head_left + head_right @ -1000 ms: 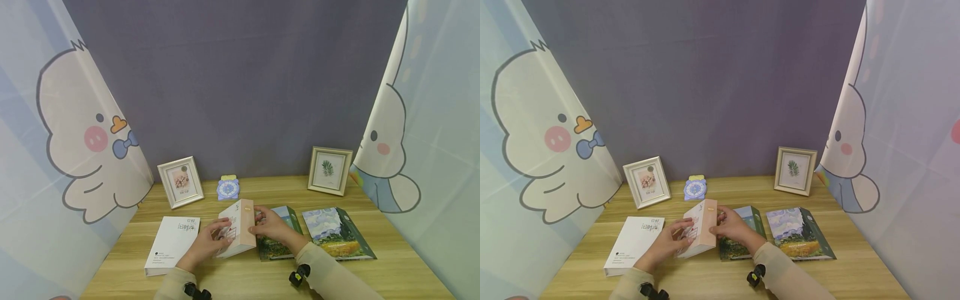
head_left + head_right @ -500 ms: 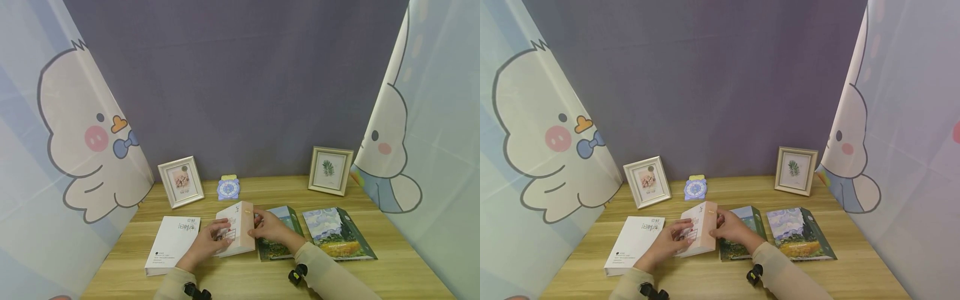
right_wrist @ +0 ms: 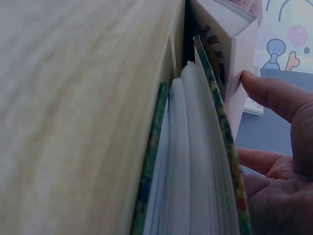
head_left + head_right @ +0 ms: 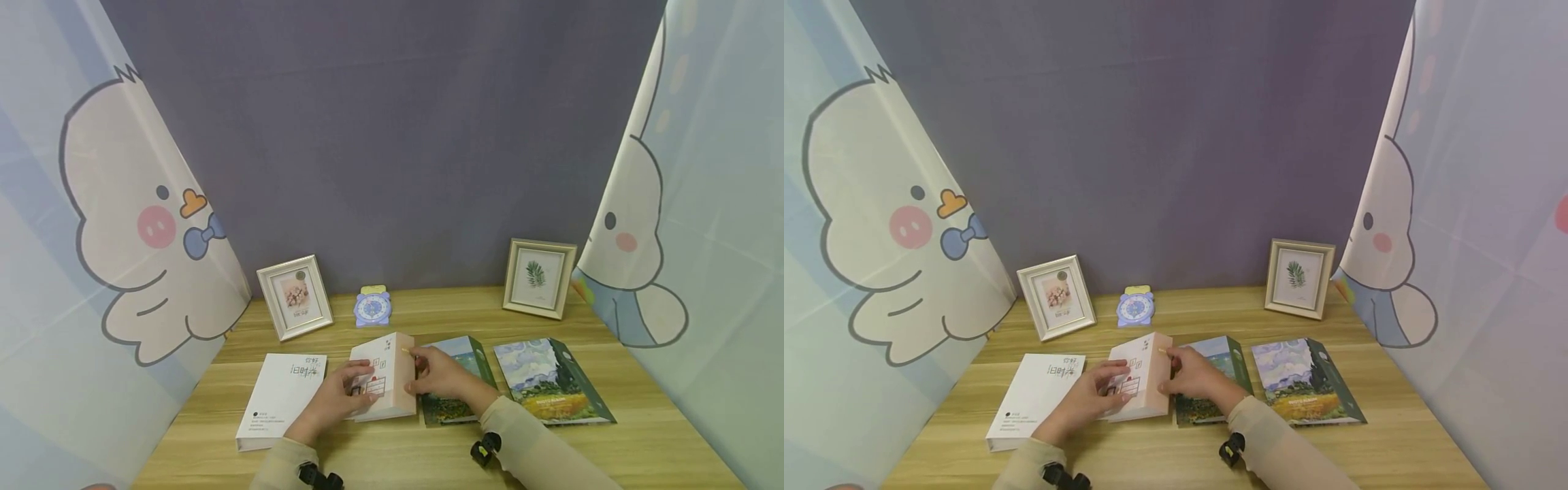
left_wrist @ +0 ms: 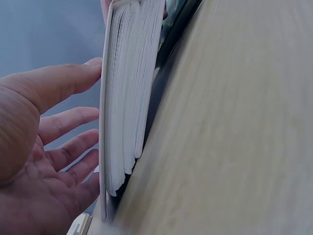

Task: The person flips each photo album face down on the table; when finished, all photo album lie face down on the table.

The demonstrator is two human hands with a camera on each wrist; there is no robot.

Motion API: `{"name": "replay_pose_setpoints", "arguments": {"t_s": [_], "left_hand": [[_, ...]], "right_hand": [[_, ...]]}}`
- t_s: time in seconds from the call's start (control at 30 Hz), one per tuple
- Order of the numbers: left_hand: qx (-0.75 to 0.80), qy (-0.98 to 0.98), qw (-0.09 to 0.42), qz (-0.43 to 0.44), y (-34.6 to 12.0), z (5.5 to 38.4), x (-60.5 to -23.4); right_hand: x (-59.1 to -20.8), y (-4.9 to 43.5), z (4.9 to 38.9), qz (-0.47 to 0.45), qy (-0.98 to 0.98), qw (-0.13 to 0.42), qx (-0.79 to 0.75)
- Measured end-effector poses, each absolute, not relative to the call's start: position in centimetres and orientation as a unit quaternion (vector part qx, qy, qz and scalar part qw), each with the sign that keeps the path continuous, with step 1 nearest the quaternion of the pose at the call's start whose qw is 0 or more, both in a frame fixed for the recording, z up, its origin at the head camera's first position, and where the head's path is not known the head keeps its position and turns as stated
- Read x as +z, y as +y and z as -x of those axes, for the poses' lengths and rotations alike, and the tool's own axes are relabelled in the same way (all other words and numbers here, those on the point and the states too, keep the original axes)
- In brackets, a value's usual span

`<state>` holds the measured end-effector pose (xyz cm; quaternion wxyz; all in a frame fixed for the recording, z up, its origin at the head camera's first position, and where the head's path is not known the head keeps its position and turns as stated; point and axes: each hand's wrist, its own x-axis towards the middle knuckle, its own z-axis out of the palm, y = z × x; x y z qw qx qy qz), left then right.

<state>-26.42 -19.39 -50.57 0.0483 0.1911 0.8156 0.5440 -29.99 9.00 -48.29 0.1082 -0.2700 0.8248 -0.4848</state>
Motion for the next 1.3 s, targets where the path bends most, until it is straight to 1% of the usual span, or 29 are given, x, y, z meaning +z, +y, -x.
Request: {"name": "replay_pose_setpoints", "arguments": {"t_s": [0.13,0.27,0.5,0.73,1.3], "left_hand": [[0.541,0.818,0.058,-0.187,-19.52,26.37,-50.45],[0.530,0.825,0.055,-0.186,-19.61,26.40,-50.39],[0.524,0.830,0.057,-0.181,-19.66,26.37,-50.29],[0.467,0.866,0.019,-0.180,-19.68,26.40,-50.35],[0.460,0.870,0.016,-0.179,-19.75,26.39,-50.51]], "right_hand": [[-48.37,9.01,29.86,0.273,0.828,0.115,-0.476],[-48.49,9.05,29.74,0.277,0.828,0.118,-0.472],[-48.51,9.07,29.31,0.257,0.849,0.110,-0.448],[-48.47,8.94,29.18,0.281,0.854,0.106,-0.424],[-48.41,8.86,29.12,0.280,0.855,0.110,-0.422]]}}
